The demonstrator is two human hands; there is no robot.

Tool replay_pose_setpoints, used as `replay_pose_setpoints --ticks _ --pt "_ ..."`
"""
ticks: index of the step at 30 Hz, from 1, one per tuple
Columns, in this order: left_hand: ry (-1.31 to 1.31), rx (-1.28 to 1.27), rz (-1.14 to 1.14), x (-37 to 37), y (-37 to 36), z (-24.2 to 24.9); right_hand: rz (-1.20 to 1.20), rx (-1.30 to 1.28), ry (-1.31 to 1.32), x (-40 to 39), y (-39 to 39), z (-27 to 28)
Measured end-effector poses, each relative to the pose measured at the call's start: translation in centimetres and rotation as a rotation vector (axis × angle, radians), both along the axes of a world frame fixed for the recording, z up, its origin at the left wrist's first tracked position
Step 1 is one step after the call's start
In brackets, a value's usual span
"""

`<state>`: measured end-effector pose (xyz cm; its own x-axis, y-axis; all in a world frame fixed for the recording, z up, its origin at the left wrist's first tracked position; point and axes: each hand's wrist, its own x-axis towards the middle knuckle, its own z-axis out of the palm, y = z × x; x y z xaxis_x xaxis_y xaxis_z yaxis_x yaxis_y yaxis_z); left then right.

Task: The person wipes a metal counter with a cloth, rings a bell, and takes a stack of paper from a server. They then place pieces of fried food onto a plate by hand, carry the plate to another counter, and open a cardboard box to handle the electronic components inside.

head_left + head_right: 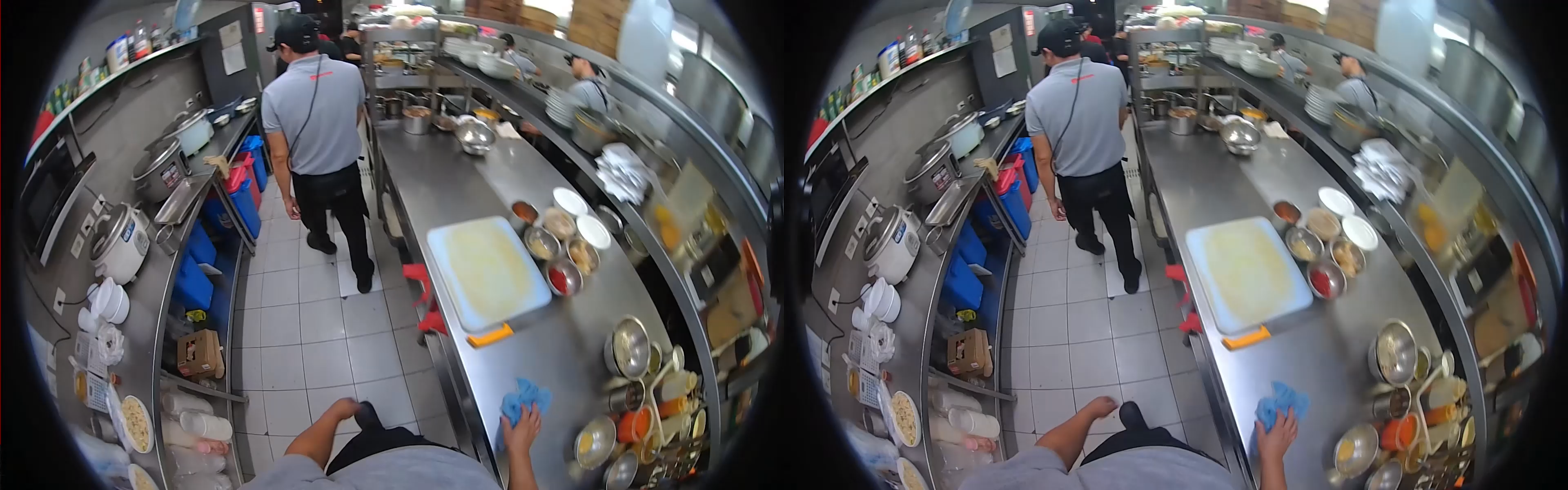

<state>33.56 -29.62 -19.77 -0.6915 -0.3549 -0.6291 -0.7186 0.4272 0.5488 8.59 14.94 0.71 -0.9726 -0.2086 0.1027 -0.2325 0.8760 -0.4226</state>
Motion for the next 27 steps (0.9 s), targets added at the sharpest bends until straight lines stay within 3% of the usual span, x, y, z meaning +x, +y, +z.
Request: replay_pose_setpoints --ticks 2,3,6,7,8,10,12,13,15,18,21,22,24,25,27 --pt "-0.018 -0.024 0.154 7.2 -5.0 -3.8 0.072 0.020 0.039 1.1 -1.7 -1.4" --pt "-0.190 0.163 0.518 9.5 -6.6 -2.4 0.121 0.035 0.059 1.4 -3.1 -1.8" --pt "-0.169 0.077 0.130 16.8 -11.6 -3.1 0.188 -0.031 0.127 1.2 -7.2 -2.3" --pt "-0.248 0.132 0.384 17.9 -12.1 -0.9 0.193 -0.035 0.124 1.5 -8.5 -2.3" --pt "-0.319 0.183 0.642 18.2 -12.7 0.4 0.271 -0.049 0.070 1.5 -10.6 -1.0" --pt "-0.263 0.191 0.679 17.6 -14.9 1.1 0.367 -0.074 0.023 0.9 -15.5 0.2" --pt "-0.155 0.193 0.712 16.9 -16.5 0.8 0.404 -0.395 -0.227 1.3 -20.3 -0.5" --pt "-0.069 0.220 0.739 15.7 -17.4 -0.1 0.437 -0.377 -0.159 1.5 -22.7 -1.6" --pt "0.091 0.277 0.804 13.1 -18.0 -0.3 0.370 -0.492 -0.383 1.6 -27.3 -2.5" --pt "0.216 0.371 0.887 8.9 -17.4 1.1 0.394 -0.479 -0.496 -0.6 -33.2 -0.4" --pt "0.183 0.426 0.793 7.1 -15.7 1.7 0.438 -0.597 -0.287 -4.8 -39.5 4.9" --pt "0.141 0.439 0.750 7.3 -15.9 1.6 0.205 -1.013 -0.601 -8.3 -42.4 7.8" --pt "0.087 0.393 0.642 9.0 -16.0 1.2 0.138 -1.134 -0.522 -15.0 -45.4 7.9" --pt "0.085 0.459 0.749 10.5 -16.4 -0.3 0.165 -1.233 -0.525 -16.5 -47.0 11.4" --pt "0.075 0.452 0.872 12.5 -18.0 -0.9 0.252 -1.150 -0.409 -22.3 -49.6 12.1"
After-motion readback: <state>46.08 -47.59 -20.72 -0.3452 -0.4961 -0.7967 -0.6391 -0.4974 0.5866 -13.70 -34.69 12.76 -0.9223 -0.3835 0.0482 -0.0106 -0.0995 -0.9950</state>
